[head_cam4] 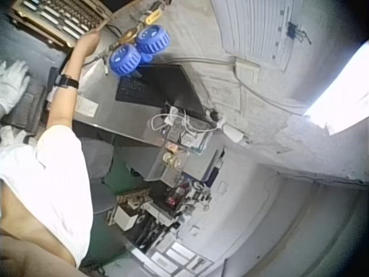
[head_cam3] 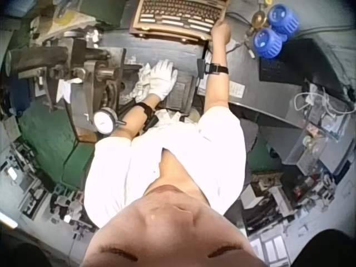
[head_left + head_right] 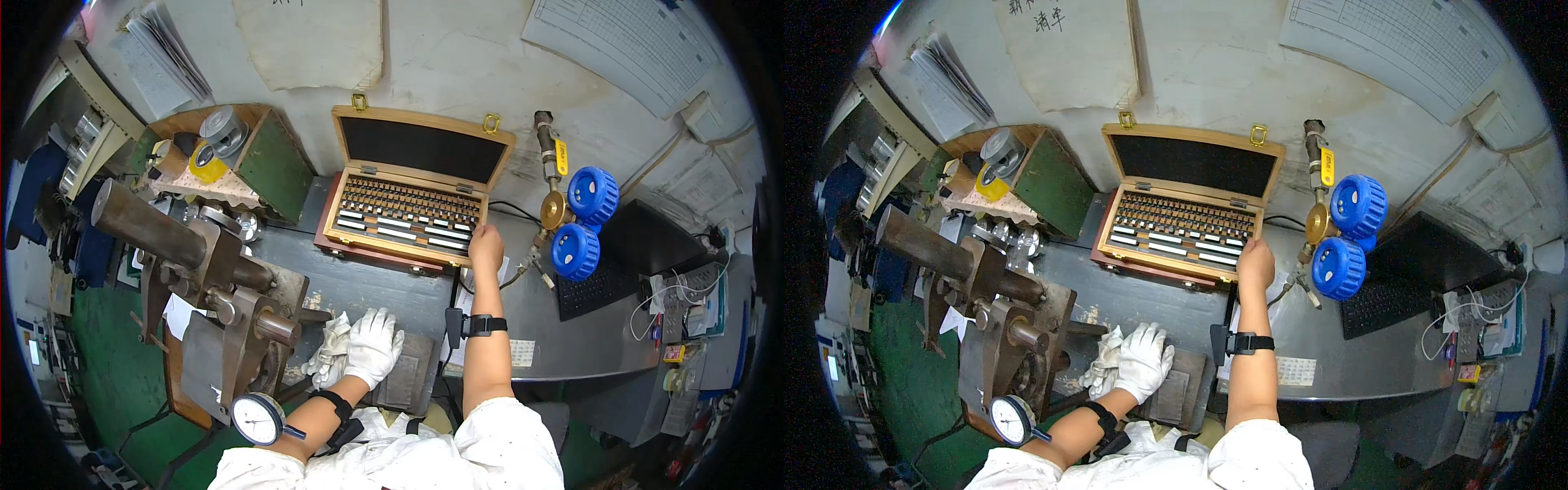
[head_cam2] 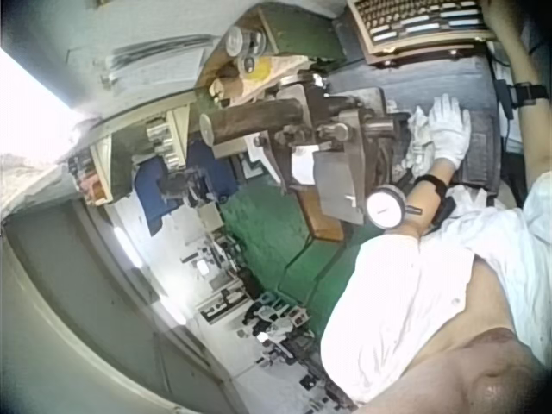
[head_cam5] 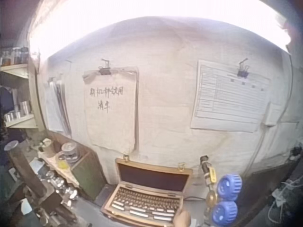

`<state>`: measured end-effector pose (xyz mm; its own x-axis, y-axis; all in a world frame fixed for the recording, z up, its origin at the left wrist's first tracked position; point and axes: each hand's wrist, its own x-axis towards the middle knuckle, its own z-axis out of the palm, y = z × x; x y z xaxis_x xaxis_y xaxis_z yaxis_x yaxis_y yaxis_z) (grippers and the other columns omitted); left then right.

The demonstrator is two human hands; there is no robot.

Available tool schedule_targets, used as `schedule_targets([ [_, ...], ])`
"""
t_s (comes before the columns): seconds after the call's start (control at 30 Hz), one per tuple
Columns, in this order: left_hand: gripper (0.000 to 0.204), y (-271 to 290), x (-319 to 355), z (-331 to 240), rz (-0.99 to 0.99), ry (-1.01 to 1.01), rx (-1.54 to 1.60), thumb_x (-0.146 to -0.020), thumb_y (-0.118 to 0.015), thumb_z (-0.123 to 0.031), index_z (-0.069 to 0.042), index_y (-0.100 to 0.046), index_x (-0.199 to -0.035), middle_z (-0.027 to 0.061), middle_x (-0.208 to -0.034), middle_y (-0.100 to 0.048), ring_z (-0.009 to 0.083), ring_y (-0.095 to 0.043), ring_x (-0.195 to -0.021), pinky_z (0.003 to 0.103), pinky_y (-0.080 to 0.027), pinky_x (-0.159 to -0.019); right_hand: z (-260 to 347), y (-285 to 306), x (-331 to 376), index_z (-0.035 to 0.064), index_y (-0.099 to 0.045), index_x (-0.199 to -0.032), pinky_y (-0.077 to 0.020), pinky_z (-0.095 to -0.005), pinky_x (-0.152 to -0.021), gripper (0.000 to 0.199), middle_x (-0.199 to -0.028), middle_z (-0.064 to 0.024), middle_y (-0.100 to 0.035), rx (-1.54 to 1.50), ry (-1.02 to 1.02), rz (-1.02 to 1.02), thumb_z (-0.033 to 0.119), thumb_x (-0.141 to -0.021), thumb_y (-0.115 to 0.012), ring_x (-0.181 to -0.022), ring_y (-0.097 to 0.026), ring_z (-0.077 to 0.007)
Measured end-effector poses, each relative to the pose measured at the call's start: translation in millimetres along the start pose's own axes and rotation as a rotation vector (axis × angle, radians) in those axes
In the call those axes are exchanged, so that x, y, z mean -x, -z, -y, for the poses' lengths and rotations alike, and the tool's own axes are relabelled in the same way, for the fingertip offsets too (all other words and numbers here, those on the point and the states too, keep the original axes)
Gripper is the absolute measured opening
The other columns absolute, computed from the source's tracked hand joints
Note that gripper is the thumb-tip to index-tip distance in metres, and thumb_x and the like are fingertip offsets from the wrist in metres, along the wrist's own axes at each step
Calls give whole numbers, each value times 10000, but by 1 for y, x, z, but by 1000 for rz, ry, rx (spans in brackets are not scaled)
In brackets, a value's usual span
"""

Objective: Measuring and inspecting metal pistons using a dial indicator jig and gauge blocks.

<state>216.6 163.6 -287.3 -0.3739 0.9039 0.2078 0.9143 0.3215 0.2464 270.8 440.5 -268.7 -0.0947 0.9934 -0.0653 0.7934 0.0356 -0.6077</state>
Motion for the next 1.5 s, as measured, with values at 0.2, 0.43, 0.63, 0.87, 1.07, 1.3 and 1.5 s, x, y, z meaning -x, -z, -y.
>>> schedule_targets([
  [0.2, 353, 0, -1, 1, 4, -3, -1, -811, -558, -282, -36, -578, -1064, 155, -1126, -568, 329, -519, -1072, 444, -407, -898, 9, -3, -7, 78, -656, -894, -484, -476, -695, 288, -893, -162, -660, 27, 85, 12, 316, -895, -493, -838, -620, -370],
  [0.43, 344, -1, 0, 0, -2, -2, -3, -809, -563, -278, -36, -583, -1053, 156, -1116, -572, 330, -520, -1072, 443, -407, -898, 35, -10, -28, 112, -688, -903, -505, -442, -684, 267, -887, -130, -675, 155, 154, 38, 324, -873, -528, -834, -645, -325],
  [0.63, 337, -2, 1, 2, -11, -6, 17, -804, -570, -267, -38, -584, -1051, 156, -1114, -572, 328, -524, -1059, 443, -413, -891, 47, -16, -37, 98, -702, -885, -516, -418, -693, 250, -896, -142, -679, 284, 158, 54, 286, -858, -540, -851, -657, -306],
  [0.87, 326, -2, 0, 2, -26, -10, 0, -809, -565, -267, -39, -587, -1041, 159, -1114, -572, 330, -525, -1055, 442, -417, -889, 54, -15, -44, 74, -702, -892, -514, -410, -686, 266, -891, -145, -682, 378, 239, 120, 299, -851, -566, -847, -659, -305],
  [1.07, 326, -3, -3, 1, -23, 14, 5, -823, -555, -275, -38, -585, -1044, 166, -1122, -569, 334, -524, -1066, 443, -416, -891, 50, -12, -46, 75, -696, -861, -505, -419, -684, 338, -861, -149, -679, 307, 198, 169, 392, -846, -582, -843, -656, -300],
  [1.3, 325, -4, -2, 2, -8, 16, 3, -824, -550, -280, -41, -595, -1038, 157, -1127, -573, 328, -527, -1065, 441, -415, -895, 37, -7, -21, 84, -686, -817, -501, -443, -671, 331, -782, -156, -667, 222, 270, 4, 384, -856, -551, -758, -649, -330],
  [1.5, 318, -4, -2, 3, -13, 19, -1, -822, -548, -284, -41, -608, -1018, 152, -1125, -579, 318, -525, -1067, 437, -418, -893, 26, -8, -2, 96, -675, -851, -494, -460, -648, 280, -760, -162, -656, 201, 332, 30, 341, -861, -542, -732, -639, -345],
])
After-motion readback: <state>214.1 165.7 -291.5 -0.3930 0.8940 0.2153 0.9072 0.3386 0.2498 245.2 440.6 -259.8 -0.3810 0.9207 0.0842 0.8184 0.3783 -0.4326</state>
